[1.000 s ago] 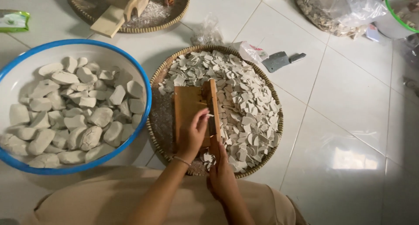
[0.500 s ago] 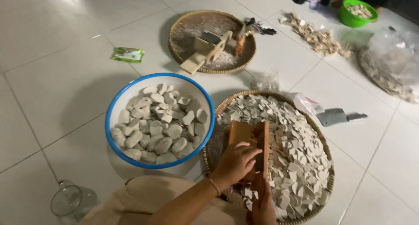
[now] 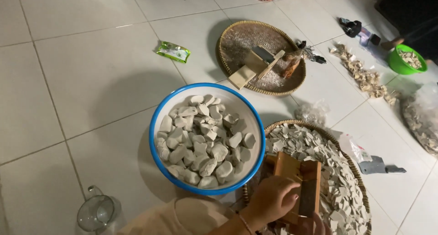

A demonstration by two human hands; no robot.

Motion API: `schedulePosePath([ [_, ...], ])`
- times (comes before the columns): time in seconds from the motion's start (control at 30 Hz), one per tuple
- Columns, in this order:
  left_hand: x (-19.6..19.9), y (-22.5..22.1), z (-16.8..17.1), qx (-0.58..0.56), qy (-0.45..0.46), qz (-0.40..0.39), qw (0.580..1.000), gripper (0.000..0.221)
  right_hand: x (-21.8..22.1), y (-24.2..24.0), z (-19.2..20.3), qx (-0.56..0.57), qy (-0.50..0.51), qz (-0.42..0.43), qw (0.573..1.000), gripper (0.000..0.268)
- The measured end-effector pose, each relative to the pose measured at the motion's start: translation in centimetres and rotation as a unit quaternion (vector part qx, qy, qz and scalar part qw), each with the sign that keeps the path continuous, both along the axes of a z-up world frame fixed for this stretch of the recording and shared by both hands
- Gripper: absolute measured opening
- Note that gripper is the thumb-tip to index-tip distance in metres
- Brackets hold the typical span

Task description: Slicing chunks of white food material into thin pieces using a manual wooden slicer on a production floor.

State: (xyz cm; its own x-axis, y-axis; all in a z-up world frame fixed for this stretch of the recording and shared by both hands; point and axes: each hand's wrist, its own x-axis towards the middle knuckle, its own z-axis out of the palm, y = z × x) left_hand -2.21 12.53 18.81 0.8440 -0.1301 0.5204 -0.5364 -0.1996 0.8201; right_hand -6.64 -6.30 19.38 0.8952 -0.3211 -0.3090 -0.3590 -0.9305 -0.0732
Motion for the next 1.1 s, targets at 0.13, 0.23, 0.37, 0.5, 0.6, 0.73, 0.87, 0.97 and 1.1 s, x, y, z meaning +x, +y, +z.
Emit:
schedulePosePath([
  [0.13, 1.1, 1.0, 0.7, -0.046, -0.036, 0.038, 0.998, 0.026, 8.5, -3.5, -16.1, -0.125, -0.226, 0.319, 0.912, 0.054],
  [0.23, 1.6, 1.6, -0.2, -0.024, -0.033, 0.083, 0.996, 0.026, 14.4, 5.0, -14.0, 0.007, -0.238, 0.353, 0.905, 0.043],
  [0.37, 1.8, 4.3, 2.2, -0.056, -0.081, 0.133, 0.986, 0.025, 21.2, 18.8, -10.2, 0.213, -0.247, 0.378, 0.866, 0.031],
  [0.5, 2.1, 4.7, 3.0, -0.082, -0.108, 0.150, 0.979, 0.023, 25.7, 24.5, -11.5, 0.028, -0.109, 0.576, 0.810, 0.015],
  [0.6, 2.9, 4.7, 2.2, -0.097, -0.120, 0.130, 0.979, 0.025, 26.2, 26.3, -12.0, -0.054, 0.004, 0.548, 0.835, 0.021],
  [0.73, 3.6, 4.9, 2.0, -0.115, -0.119, 0.132, 0.977, 0.028, 25.1, 26.7, -11.9, 0.013, -0.003, 0.439, 0.898, 0.021],
  [0.87, 3.3, 5.5, 2.1, -0.137, -0.097, 0.091, 0.982, 0.025, 23.7, 25.5, -7.3, 0.133, -0.024, 0.338, 0.931, 0.034],
  [0.97, 3.2, 5.6, 2.2, -0.122, -0.094, 0.111, 0.982, 0.026, 22.9, 22.6, -5.7, 0.327, -0.043, 0.218, 0.919, 0.037],
  [1.1, 3.1, 4.8, 2.2, -0.115, -0.104, 0.087, 0.984, 0.026, 20.6, 20.4, -5.6, 0.761, 0.071, 0.145, 0.629, 0.034],
])
